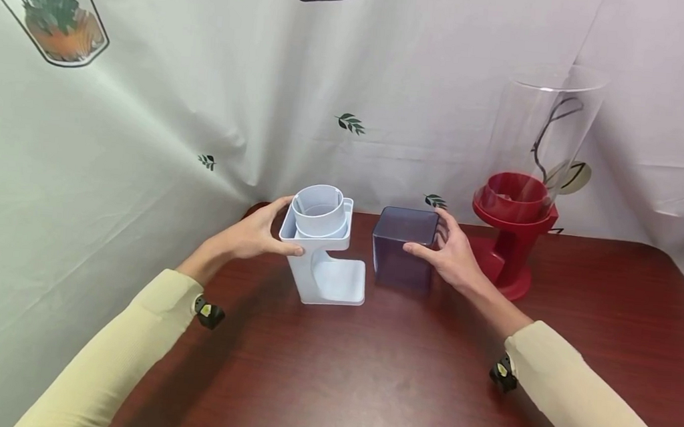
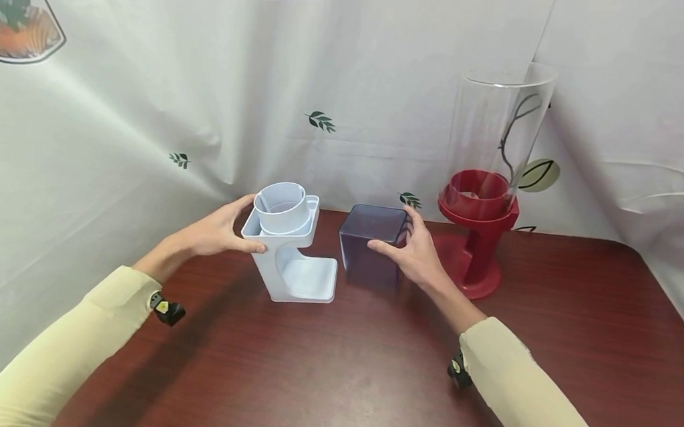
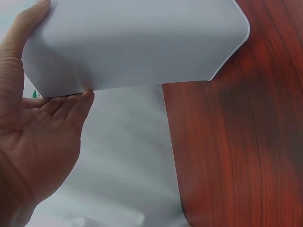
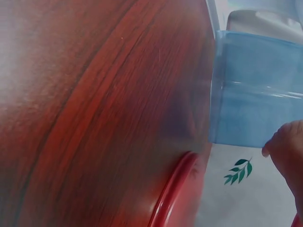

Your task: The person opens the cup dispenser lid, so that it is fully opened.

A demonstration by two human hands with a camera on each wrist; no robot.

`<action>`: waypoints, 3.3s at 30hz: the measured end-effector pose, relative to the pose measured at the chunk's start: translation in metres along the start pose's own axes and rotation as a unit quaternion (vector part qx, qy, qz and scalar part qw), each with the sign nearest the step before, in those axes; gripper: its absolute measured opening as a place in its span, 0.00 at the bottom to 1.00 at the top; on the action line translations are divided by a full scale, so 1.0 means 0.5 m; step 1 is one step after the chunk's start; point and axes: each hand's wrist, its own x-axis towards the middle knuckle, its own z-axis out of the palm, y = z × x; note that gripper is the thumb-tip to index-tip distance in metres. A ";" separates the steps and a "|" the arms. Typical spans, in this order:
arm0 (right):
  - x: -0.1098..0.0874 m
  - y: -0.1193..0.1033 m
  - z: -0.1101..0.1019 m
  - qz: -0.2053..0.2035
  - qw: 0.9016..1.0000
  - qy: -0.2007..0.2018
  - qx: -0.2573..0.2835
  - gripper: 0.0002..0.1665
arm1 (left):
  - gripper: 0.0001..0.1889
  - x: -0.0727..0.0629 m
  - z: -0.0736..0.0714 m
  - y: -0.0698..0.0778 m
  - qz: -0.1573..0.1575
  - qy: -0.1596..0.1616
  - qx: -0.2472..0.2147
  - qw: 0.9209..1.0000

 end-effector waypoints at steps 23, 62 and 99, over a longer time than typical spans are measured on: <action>0.044 0.001 0.003 0.044 0.997 -0.045 -0.052 0.67 | 0.51 -0.014 -0.013 -0.028 -0.014 -0.015 -0.099 0.995; 0.099 0.010 0.010 0.064 0.988 -0.026 -0.136 0.63 | 0.49 -0.005 -0.035 -0.053 -0.027 -0.024 -0.119 0.992; -0.013 -0.089 -0.040 0.067 0.962 -0.055 -0.258 0.71 | 0.52 -0.008 -0.048 -0.045 -0.062 -0.034 -0.122 0.990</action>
